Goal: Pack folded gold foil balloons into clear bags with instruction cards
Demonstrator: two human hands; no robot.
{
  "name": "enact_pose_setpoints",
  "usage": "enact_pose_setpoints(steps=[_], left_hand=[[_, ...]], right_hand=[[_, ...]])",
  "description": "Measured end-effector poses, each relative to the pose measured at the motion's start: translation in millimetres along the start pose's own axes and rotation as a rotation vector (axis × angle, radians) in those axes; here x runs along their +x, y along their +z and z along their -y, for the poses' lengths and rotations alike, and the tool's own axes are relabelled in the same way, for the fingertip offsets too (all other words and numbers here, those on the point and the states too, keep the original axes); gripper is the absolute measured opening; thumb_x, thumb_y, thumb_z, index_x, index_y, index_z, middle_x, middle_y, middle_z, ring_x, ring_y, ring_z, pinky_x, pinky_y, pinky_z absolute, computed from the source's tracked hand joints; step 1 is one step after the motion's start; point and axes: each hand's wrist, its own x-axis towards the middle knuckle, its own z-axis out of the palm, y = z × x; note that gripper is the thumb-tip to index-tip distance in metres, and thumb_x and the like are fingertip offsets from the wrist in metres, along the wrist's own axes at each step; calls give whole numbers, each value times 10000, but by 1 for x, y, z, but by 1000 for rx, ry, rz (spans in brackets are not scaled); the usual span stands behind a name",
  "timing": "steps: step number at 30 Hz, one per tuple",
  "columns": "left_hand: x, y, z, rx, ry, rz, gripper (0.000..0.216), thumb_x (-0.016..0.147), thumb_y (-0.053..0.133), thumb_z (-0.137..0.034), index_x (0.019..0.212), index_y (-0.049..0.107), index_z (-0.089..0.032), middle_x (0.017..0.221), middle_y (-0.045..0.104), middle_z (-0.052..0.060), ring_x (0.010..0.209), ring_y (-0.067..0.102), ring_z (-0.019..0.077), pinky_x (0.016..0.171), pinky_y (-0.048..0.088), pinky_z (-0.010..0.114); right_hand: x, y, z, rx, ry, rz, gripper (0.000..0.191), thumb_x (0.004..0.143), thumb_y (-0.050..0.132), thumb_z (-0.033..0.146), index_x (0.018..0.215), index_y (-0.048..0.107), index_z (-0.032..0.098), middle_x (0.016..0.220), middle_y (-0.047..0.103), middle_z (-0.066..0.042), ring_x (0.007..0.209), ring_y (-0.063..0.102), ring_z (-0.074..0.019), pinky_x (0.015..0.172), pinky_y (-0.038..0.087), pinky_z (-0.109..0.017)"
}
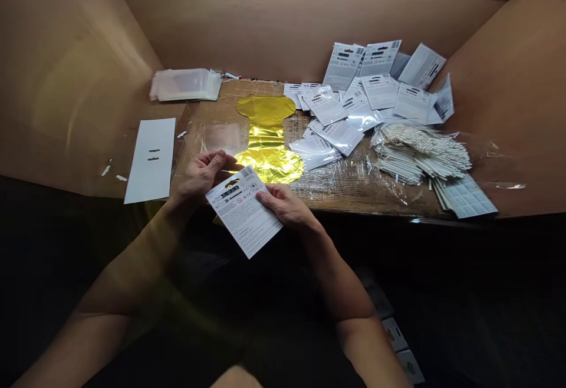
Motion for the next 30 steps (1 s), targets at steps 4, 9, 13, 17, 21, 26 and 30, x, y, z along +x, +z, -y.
enact_pose_setpoints(steps=[4, 9, 13, 17, 21, 26, 30], left_hand=[[0, -11, -5, -54, -163, 114, 349, 989, 780, -433, 1059, 760, -92, 972, 828, 194, 797, 818, 268, 662, 645, 333], [0, -15, -2, -123, -268, 123, 312, 1010, 736, -369, 1118, 771, -77, 1024, 822, 230, 847, 814, 289, 714, 656, 374], [-8, -9, 6, -211, -323, 110, 275, 1005, 729, -332, 1104, 771, -79, 931, 807, 184, 770, 777, 229, 692, 633, 322], [-16, -13, 11, -328, -278, 259, 284, 862, 825, -218, 1109, 769, -89, 924, 788, 114, 839, 760, 186, 776, 628, 271], [-24, -20, 17, -357, -174, 508, 779, 590, 919, -17, 1327, 708, -152, 1256, 779, 142, 1270, 717, 296, 1044, 597, 337], [-33, -20, 22, -240, -80, 457, 884, 707, 929, -39, 1497, 573, -213, 1377, 750, 152, 1371, 679, 342, 1141, 557, 456], [-36, -14, 23, -201, -77, 403, 858, 756, 938, -144, 1508, 527, -180, 1256, 800, 163, 1227, 761, 345, 1052, 610, 475]], right_hand=[[-9, -5, 1, -95, -53, -110, 480, 927, 776, 633, 1066, 761, 174, 972, 817, -80, 791, 758, -218, 796, 642, -366], [-13, -1, -10, -364, -133, -284, 417, 999, 659, 611, 971, 709, 198, 924, 779, -74, 802, 717, -230, 719, 593, -350], [-11, -1, -25, -451, -158, -390, 385, 1010, 634, 587, 966, 684, 208, 931, 771, -80, 825, 704, -239, 717, 575, -360], [-8, -4, -33, -192, -125, -366, 389, 986, 682, 581, 1163, 634, 237, 1050, 799, -80, 916, 756, -259, 800, 624, -405], [-8, -7, -32, 28, -116, -305, 529, 952, 744, 563, 1351, 573, 262, 1134, 813, -66, 998, 790, -273, 895, 651, -452], [-13, -8, -30, 18, -119, -278, 558, 980, 726, 564, 1425, 560, 272, 1216, 809, -72, 1092, 788, -283, 920, 660, -453], [-18, -6, -29, 2, -121, -244, 530, 994, 712, 571, 1410, 565, 278, 1264, 793, -77, 1158, 770, -281, 972, 654, -452]])
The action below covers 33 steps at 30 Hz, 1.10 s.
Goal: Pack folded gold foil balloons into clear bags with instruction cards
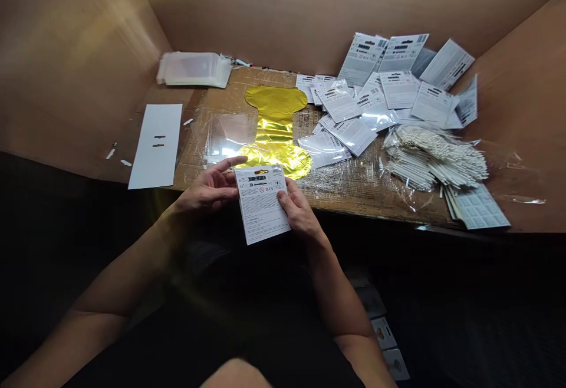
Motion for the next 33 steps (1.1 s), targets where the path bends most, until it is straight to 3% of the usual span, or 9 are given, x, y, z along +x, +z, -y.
enact_pose_setpoints(steps=[5, 9, 13, 18, 23, 28, 33], left_hand=[[3, 18, 12, 112, 97, -257, 617, 787, 858, -165, 1361, 630, -162, 1051, 836, 89, 1045, 810, 289, 947, 657, 443], [4, 22, 17, 87, 117, -305, 388, 777, 839, -207, 1143, 732, -142, 1022, 833, 101, 1060, 800, 299, 939, 655, 427], [10, 17, 17, -154, 60, -265, 490, 802, 789, -345, 1238, 699, -142, 1155, 812, 145, 1086, 786, 321, 908, 649, 453], [20, 25, 39, -76, 93, -416, 631, 813, 883, -315, 1342, 560, -193, 953, 791, 46, 847, 772, 226, 811, 636, 371], [18, 36, 55, -73, 99, -352, 621, 783, 925, -363, 1263, 579, -172, 1154, 787, 110, 1022, 775, 278, 928, 636, 431], [24, 39, 56, -76, 215, -518, 505, 804, 880, -323, 1190, 576, -208, 1188, 774, 80, 1097, 753, 272, 982, 620, 435], [20, 49, 86, 71, 150, -375, 484, 889, 796, -396, 1260, 561, -193, 1277, 732, 136, 1212, 715, 296, 1092, 567, 470]], right_hand=[[-5, 5, 1, -46, -31, 5, 504, 983, 723, 584, 1348, 563, 275, 1310, 764, -92, 1197, 746, -280, 1008, 644, -461], [-10, 7, 0, -119, -65, -31, 478, 1006, 685, 596, 1328, 559, 267, 1326, 741, -111, 1217, 723, -280, 1012, 634, -458], [-12, 11, -8, -176, -80, -23, 485, 1019, 666, 606, 1335, 529, 265, 1328, 722, -109, 1235, 705, -268, 1029, 618, -432], [-2, 16, -15, -267, -99, -145, 477, 1007, 682, 597, 1267, 474, 255, 1191, 743, -94, 1047, 740, -247, 919, 629, -408], [6, 10, -14, -176, -81, -199, 559, 927, 753, 640, 1222, 456, 270, 1019, 755, -37, 834, 739, -208, 708, 625, -335], [-7, 22, -28, -1, 52, -143, 653, 810, 865, 651, 1179, 499, 255, 605, 618, 94, 403, 473, -96, 380, 363, -199], [-23, 29, -47, 180, 56, -296, 569, 750, 883, 670, 948, 621, 205, 594, 656, 20, 373, 481, -88, 328, 225, -185]])
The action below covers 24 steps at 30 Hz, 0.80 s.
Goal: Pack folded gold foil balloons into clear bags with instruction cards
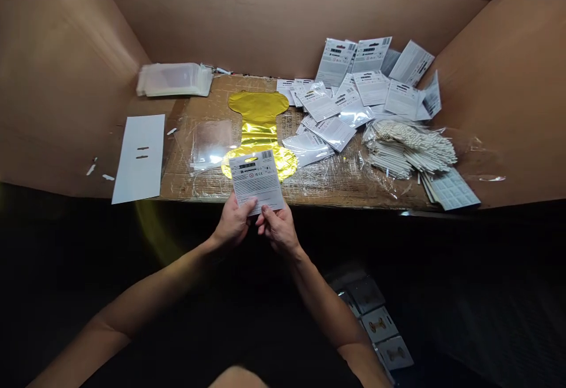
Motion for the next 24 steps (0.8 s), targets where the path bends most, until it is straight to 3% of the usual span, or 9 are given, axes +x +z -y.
enact_pose_setpoints(steps=[2, 5, 7, 10, 15, 21, 24], left_hand=[[-1, -5, 4, 226, 49, 45, 565, 911, 787, -394, 1370, 534, -185, 1373, 691, 181, 1310, 671, 334, 1153, 522, 510], [13, -21, 0, 683, 289, 116, 722, 871, 841, -382, 1491, 535, -174, 1579, 561, 242, 1550, 460, 426, 1284, 362, 602], [27, -29, -1, 905, 428, 302, 720, 842, 859, -402, 1479, 607, -182, 1668, 491, 231, 1639, 311, 456, 1335, 243, 638], [41, -32, 2, 1066, 474, 549, 574, 857, 828, -425, 1378, 722, -211, 1645, 541, 207, 1638, 316, 474, 1340, 173, 674], [41, -26, 6, 1096, 462, 529, 486, 746, 901, -415, 1197, 812, -255, 1560, 629, 179, 1599, 376, 505, 1348, 70, 677], [47, -21, 11, 922, 366, 370, 322, 713, 907, -307, 1028, 841, -302, 1387, 748, 124, 1531, 499, 450, 1330, 229, 614], [72, -20, 7, 907, 396, 407, 215, 795, 845, -345, 1002, 851, -288, 1366, 753, 122, 1517, 513, 418, 1318, 268, 590]], right_hand=[[-3, -9, -5, -12, 57, -15, 565, 758, 850, 706, 808, 648, 181, 564, 668, -35, 333, 426, -78, 319, 155, -199], [-6, -23, -16, -58, 84, -76, 641, 817, 757, 766, 603, 594, 184, 418, 559, -36, 278, 302, -49, 320, 119, -210], [-6, -27, -24, -48, 24, -179, 663, 811, 763, 775, 555, 509, 218, 360, 445, 24, 275, 306, -52, 316, 144, -203], [-2, -28, -36, -3, -74, -305, 640, 763, 823, 766, 647, 477, 242, 380, 369, 107, 283, 287, -46, 309, 186, -196], [0, -31, -49, -58, -110, -317, 612, 801, 796, 778, 743, 491, 251, 409, 379, 123, 304, 283, -56, 316, 202, -218], [-1, -38, -49, -131, -150, -298, 570, 867, 724, 777, 781, 475, 272, 443, 353, 126, 338, 282, -80, 350, 208, -242], [1, -45, -29, -254, -154, -294, 529, 893, 705, 748, 788, 528, 260, 474, 351, 112, 378, 279, -86, 387, 212, -249]])
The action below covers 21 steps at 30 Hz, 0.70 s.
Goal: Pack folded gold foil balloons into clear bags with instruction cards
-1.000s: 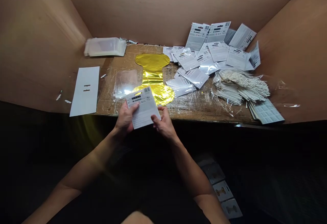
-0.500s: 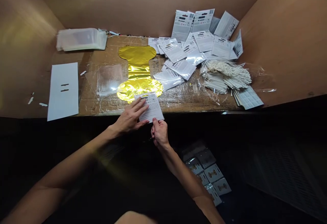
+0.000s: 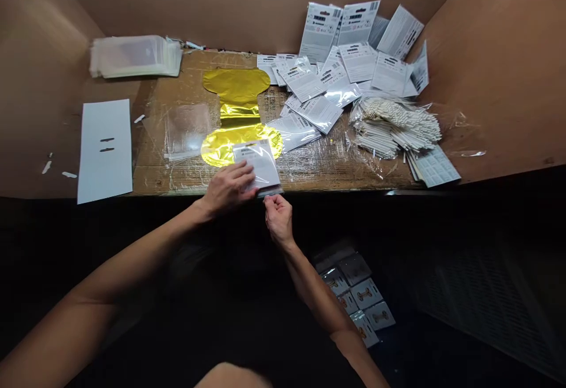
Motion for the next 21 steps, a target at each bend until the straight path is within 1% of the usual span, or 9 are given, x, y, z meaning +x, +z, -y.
enact_pose_setpoints(steps=[1, 3, 5, 7, 10, 14, 18, 19, 21], left_hand=[[10, -5, 4, 12, 23, 34, 189, 835, 808, -364, 995, 856, -276, 1360, 752, 124, 1504, 523, 407, 1311, 284, 578], [29, -15, 12, 63, 65, 126, 211, 908, 724, -385, 998, 868, -260, 1370, 742, 127, 1459, 553, 385, 1285, 323, 558], [43, -25, 19, 128, 92, 188, 261, 958, 659, -386, 1027, 877, -260, 1406, 722, 128, 1400, 579, 371, 1256, 342, 554], [49, -30, 24, 172, 111, 212, 264, 968, 655, -383, 1055, 880, -276, 1441, 704, 121, 1364, 581, 362, 1239, 339, 548], [49, -31, 28, 163, 116, 209, 235, 954, 688, -368, 1073, 879, -300, 1458, 695, 108, 1372, 551, 359, 1233, 315, 543], [43, -27, 29, 214, 146, 215, 277, 1004, 649, -394, 1152, 864, -302, 1512, 660, 104, 1424, 510, 361, 1229, 297, 550], [40, -26, 30, 279, 178, 198, 256, 1020, 646, -360, 1149, 861, -308, 1511, 658, 89, 1442, 509, 359, 1222, 322, 555], [40, -27, 30, 308, 189, 198, 255, 1026, 634, -341, 1136, 862, -309, 1515, 656, 82, 1444, 512, 355, 1213, 340, 552], [39, -28, 29, 379, 210, 204, 280, 1049, 595, -326, 1143, 858, -310, 1528, 650, 71, 1447, 521, 343, 1188, 380, 541]], right_hand=[[4, -3, 9, -87, -52, 10, 489, 927, 689, 709, 808, 571, 249, 504, 385, 95, 408, 309, -92, 414, 243, -252], [14, -7, 32, -343, -229, 65, 359, 1020, 626, 567, 909, 679, 230, 630, 535, 31, 524, 452, -128, 512, 367, -272], [26, -3, 55, -689, -407, 168, 249, 1068, 555, 378, 1082, 758, 234, 870, 678, -47, 726, 598, -185, 667, 467, -309], [36, 6, 75, -1042, -483, 291, 305, 1057, 518, 240, 1228, 770, 251, 1093, 697, -97, 872, 639, -225, 755, 477, -334], [42, 14, 91, -1367, -482, 433, 365, 1058, 493, 182, 1293, 762, 258, 1209, 649, -116, 873, 613, -225, 725, 433, -339], [38, 7, 95, -1404, -521, 564, 307, 1064, 509, 190, 1190, 785, 239, 1188, 632, -102, 918, 595, -225, 714, 411, -337], [47, 16, 91, -1353, -579, 507, 282, 1084, 489, 223, 1202, 744, 227, 1260, 612, -127, 1030, 575, -262, 749, 433, -350], [51, 20, 90, -1315, -593, 494, 262, 1086, 481, 232, 1161, 731, 216, 1274, 610, -142, 1076, 563, -280, 780, 447, -361], [56, 22, 90, -1125, -613, 494, 191, 1070, 503, 250, 1033, 684, 203, 1250, 623, -159, 1151, 539, -308, 879, 467, -403]])
